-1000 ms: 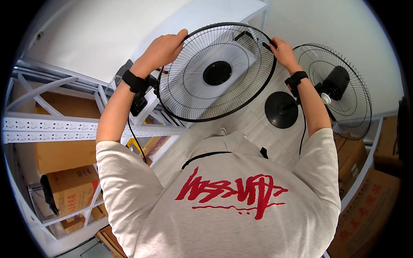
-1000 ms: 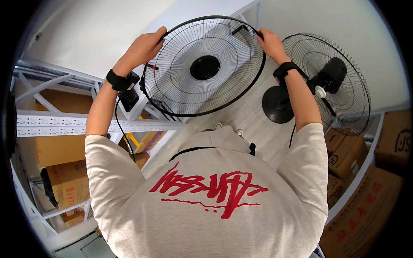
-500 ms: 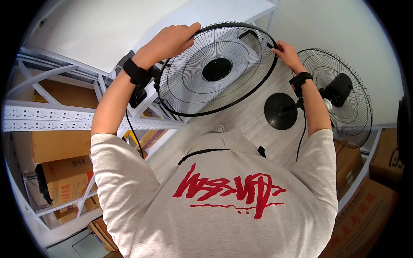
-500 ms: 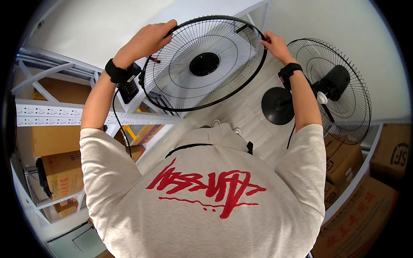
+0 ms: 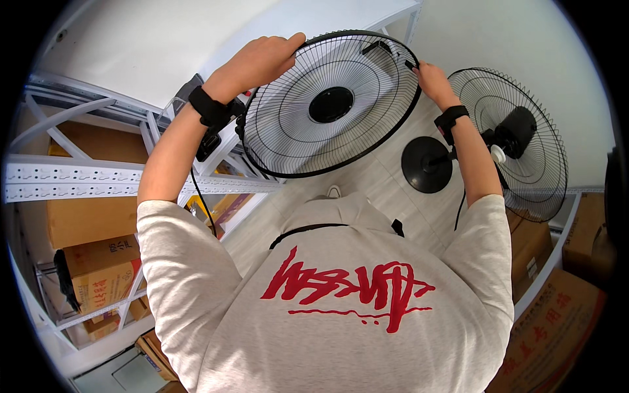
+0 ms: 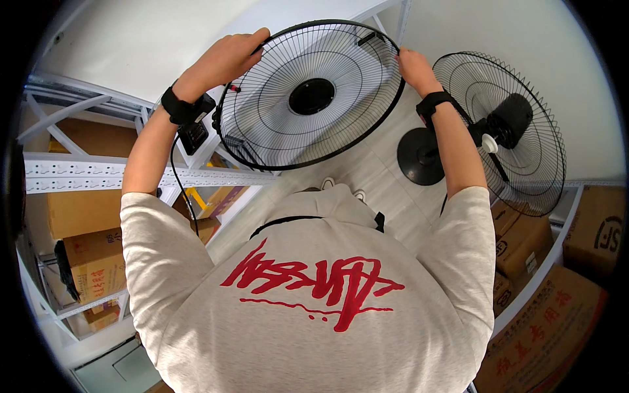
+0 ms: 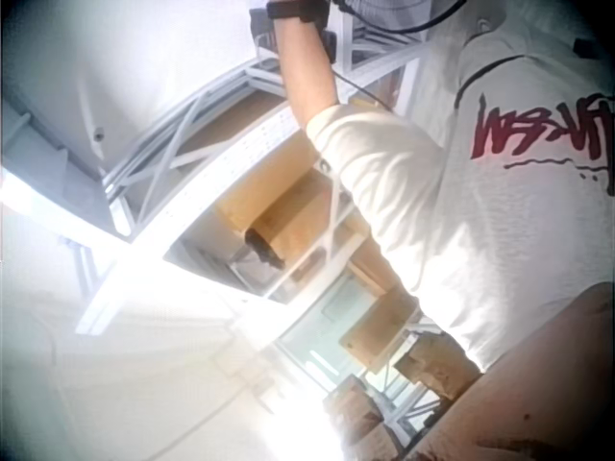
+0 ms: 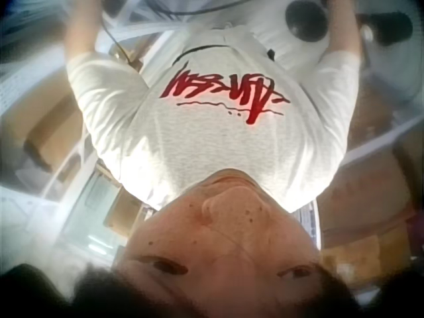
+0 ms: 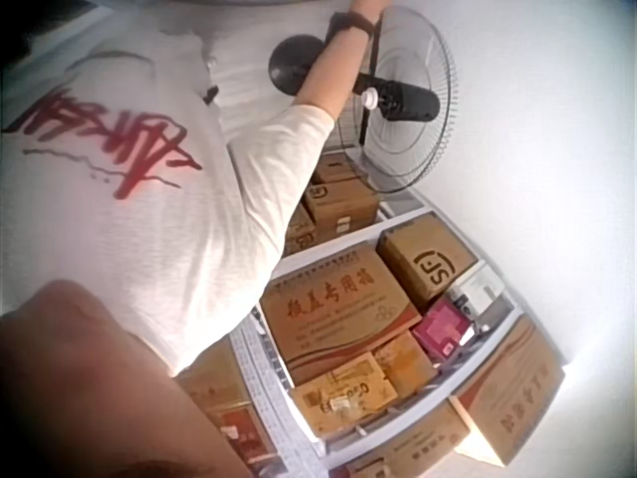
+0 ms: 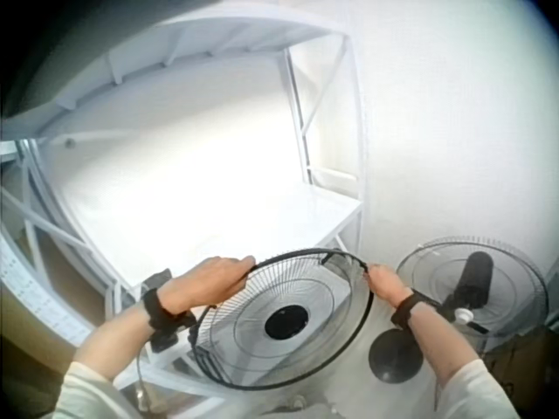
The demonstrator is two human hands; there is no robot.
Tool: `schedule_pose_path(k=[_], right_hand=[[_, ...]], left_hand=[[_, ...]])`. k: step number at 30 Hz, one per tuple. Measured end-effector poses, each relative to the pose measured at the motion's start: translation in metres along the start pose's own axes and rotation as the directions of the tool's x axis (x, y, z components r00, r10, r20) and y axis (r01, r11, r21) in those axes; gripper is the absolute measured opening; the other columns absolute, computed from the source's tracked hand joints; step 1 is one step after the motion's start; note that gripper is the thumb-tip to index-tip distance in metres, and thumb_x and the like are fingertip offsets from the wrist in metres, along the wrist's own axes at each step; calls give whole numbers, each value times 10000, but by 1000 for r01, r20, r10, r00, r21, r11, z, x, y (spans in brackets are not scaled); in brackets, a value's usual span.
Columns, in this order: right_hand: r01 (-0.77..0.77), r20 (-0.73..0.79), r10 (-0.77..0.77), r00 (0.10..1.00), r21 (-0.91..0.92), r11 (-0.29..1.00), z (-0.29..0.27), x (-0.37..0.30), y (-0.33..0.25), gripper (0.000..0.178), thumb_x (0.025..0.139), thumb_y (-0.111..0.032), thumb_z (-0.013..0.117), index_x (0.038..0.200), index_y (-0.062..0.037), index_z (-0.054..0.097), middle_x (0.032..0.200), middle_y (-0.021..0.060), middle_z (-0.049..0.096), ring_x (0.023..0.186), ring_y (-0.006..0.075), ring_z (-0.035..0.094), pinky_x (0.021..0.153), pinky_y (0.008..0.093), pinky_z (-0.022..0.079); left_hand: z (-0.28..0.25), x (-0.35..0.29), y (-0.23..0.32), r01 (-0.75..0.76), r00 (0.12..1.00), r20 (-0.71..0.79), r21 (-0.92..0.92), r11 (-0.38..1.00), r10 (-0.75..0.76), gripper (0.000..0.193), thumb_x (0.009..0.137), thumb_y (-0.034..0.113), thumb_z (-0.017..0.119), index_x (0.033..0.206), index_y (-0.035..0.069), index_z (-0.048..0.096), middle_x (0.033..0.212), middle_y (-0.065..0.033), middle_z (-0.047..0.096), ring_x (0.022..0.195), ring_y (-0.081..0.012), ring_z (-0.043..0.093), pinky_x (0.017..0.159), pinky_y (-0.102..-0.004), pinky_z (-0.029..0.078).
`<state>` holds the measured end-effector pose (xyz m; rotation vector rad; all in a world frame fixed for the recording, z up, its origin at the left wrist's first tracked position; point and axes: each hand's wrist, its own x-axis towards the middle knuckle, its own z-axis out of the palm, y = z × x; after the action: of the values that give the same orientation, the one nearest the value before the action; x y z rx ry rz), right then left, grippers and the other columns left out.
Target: The person assembles a standing fan by attaching the front grille, securing it with a screwdriver, and adjusting the neck joint. The person uses a screwdriver to tighten screws on the fan's grille and neck.
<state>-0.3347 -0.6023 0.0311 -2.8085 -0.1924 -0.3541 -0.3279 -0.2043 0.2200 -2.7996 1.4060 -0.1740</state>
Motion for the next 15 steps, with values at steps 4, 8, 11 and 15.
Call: schedule_pose_path(k=[4, 8, 11, 15], right_hand=[[-20, 30, 20, 999, 13, 1000, 1, 3, 2, 228, 949, -179, 545, 978, 44, 576, 908, 278, 647, 882, 454, 608, 782, 520, 486], [-119, -27, 124, 992, 144, 982, 10, 2, 9, 384, 913, -247, 610, 1162, 40, 554, 945, 271, 655, 928, 446, 616, 831, 490, 496], [-192, -166, 216, 962, 152, 970, 28, -7, 22, 553, 867, -276, 673, 1293, 25, 489, 1089, 276, 625, 1038, 424, 597, 887, 467, 490], [-56, -309, 103, 946, 155, 986, 37, -28, -7, 648, 823, -259, 725, 1341, 12, 446, 1285, 258, 533, 1156, 387, 548, 929, 450, 475]], left_hand=[[5, -1, -1, -26, 998, -54, 12, 1000, 27, 201, 925, 114, 561, 1099, 51, 483, 783, -169, 625, 738, -357, 623, 636, -451, 486], [10, 4, 3, 14, 1000, -27, 64, 998, -12, 190, 923, 111, 556, 1092, 48, 498, 761, -163, 622, 718, -353, 625, 622, -446, 489], [15, 13, 11, 3, 999, -42, 119, 993, 2, 191, 918, 95, 546, 1095, 39, 501, 729, -165, 615, 697, -349, 625, 604, -439, 494], [20, 24, 14, 4, 999, -38, 112, 994, 0, 160, 880, 29, 523, 1033, -18, 515, 696, -193, 615, 657, -356, 628, 574, -440, 498]])
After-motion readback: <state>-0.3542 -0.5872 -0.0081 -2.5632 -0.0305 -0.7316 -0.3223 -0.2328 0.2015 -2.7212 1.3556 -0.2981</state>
